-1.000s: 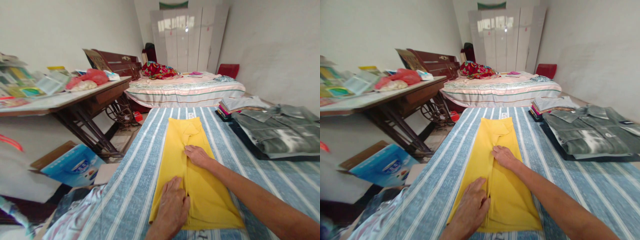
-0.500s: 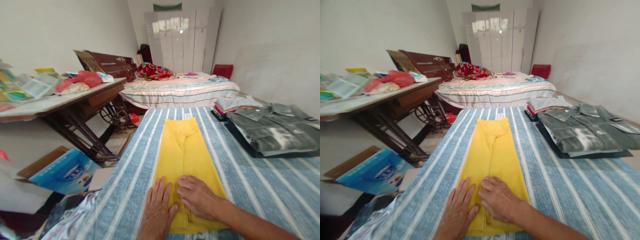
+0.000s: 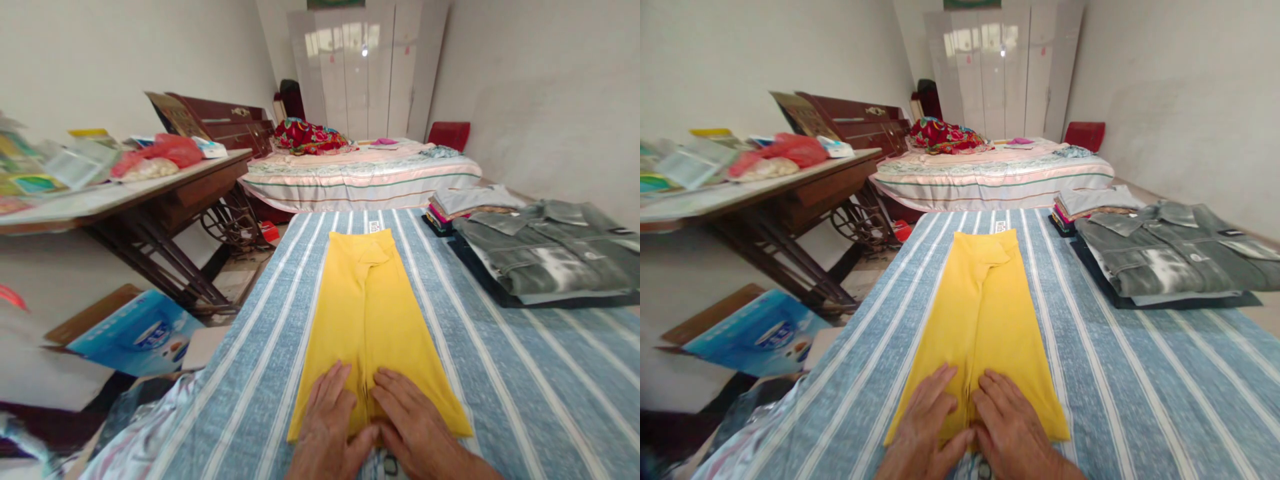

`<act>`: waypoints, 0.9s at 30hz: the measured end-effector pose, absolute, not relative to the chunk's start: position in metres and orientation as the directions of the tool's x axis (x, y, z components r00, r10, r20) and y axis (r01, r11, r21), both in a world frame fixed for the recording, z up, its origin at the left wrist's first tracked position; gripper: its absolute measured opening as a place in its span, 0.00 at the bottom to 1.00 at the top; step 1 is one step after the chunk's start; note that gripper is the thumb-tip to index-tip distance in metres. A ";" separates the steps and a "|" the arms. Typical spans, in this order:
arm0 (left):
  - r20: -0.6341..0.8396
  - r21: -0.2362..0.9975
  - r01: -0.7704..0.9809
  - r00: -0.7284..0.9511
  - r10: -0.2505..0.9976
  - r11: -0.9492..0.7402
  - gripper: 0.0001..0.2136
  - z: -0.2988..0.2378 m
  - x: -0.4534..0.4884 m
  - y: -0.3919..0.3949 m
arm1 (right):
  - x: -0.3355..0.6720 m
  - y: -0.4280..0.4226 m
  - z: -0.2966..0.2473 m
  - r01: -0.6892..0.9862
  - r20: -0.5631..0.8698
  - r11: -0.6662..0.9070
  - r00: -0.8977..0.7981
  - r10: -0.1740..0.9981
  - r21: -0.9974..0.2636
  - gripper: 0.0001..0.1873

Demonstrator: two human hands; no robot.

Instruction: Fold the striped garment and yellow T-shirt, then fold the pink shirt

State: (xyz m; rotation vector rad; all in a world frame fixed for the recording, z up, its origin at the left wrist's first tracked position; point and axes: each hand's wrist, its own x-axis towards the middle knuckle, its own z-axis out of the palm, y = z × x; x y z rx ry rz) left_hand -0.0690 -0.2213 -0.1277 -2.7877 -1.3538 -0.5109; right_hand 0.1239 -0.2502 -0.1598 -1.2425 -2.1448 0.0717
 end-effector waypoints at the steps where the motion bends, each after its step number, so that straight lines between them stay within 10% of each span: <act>1: 0.275 0.162 0.764 0.573 0.772 -0.624 0.12 -0.127 -0.065 -0.223 | 0.124 -0.250 -0.158 0.761 0.507 0.546 -0.336 0.794 -0.351 0.20; 18: -0.136 0.837 0.547 0.262 0.955 -0.031 0.08 -0.078 -0.061 -0.201 | 0.125 -0.256 -0.145 0.786 0.396 0.510 -0.370 0.840 -0.348 0.18; 27: 0.063 0.592 0.663 0.529 0.846 -0.458 0.09 -0.099 -0.047 -0.221 | 0.123 -0.256 -0.146 0.778 0.447 0.534 -0.368 0.815 -0.332 0.15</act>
